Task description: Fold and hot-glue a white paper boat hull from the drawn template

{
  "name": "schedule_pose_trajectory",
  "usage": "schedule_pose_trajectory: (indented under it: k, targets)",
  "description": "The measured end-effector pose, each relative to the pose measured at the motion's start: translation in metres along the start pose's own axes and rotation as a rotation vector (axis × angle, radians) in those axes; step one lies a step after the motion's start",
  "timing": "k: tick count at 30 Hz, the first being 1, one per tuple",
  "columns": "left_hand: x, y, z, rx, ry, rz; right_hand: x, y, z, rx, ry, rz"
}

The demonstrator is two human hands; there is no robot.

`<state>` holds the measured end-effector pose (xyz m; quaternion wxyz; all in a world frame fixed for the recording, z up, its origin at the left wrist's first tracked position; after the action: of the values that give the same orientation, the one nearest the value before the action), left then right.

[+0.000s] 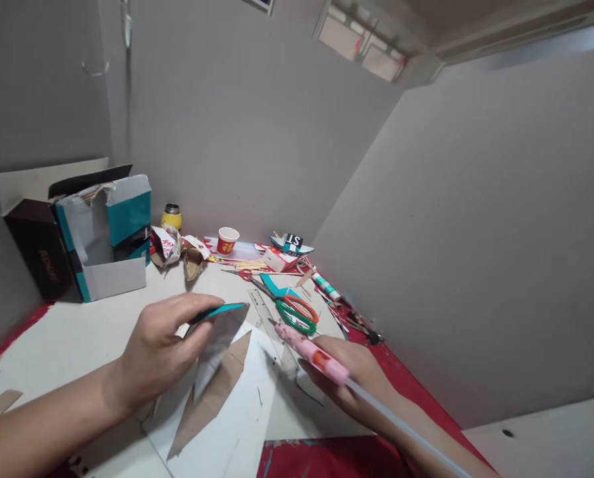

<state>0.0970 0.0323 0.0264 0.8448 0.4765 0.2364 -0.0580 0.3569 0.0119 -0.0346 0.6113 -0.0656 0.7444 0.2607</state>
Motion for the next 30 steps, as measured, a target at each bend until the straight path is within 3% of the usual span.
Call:
schedule_pose_trajectory:
  k: [2, 5, 7, 9, 12, 16, 17, 20, 24, 30]
  targets:
    - [0.010, -0.001, -0.018, -0.357, -0.191, -0.045, 0.025, 0.006, 0.015, 0.063, -0.086, -0.127]
    - [0.040, -0.021, -0.036, -0.819, -0.568, -0.166, 0.048, 0.010, 0.029, 0.117, -0.116, -0.247]
    - [0.058, -0.037, -0.042, -1.021, -0.764, -0.191, 0.050, 0.011, 0.031, 0.120, -0.101, -0.307]
    - [0.069, -0.050, -0.048, -1.132, -0.847, -0.192, 0.046, 0.011, 0.026, 0.093, -0.064, -0.387]
    - [0.077, -0.059, -0.053, -1.185, -0.863, -0.200, 0.030, 0.017, 0.009, 0.050, 0.078, -0.443]
    - [0.081, -0.061, -0.050, -1.200, -0.876, -0.200, 0.003, 0.038, -0.019, 0.130, 0.501, -0.191]
    - [0.082, -0.061, -0.049, -1.197, -0.882, -0.200, 0.003, 0.042, -0.026, 0.157, 0.601, -0.151]
    - [0.083, -0.061, -0.046, -1.168, -0.888, -0.198, 0.024, 0.052, -0.047, 0.266, 0.890, -0.189]
    - [0.085, -0.064, -0.047, -1.134, -0.874, -0.192, 0.034, 0.063, -0.058, 0.266, 0.917, -0.084]
    - [0.085, -0.059, -0.049, -1.042, -0.753, -0.235, 0.044, 0.062, -0.055, 0.296, 0.950, -0.096]
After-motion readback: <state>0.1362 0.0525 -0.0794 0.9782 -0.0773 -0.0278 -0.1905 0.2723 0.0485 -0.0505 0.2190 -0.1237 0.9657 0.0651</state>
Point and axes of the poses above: each hand's wrist, its own y-axis towards the middle knuckle, its own x-axis out of the palm, z = x × y, the point moved 8 cm from there along y, towards the middle knuckle, and after that the axes turned 3 degrees about -z, right-handed, at the moved point
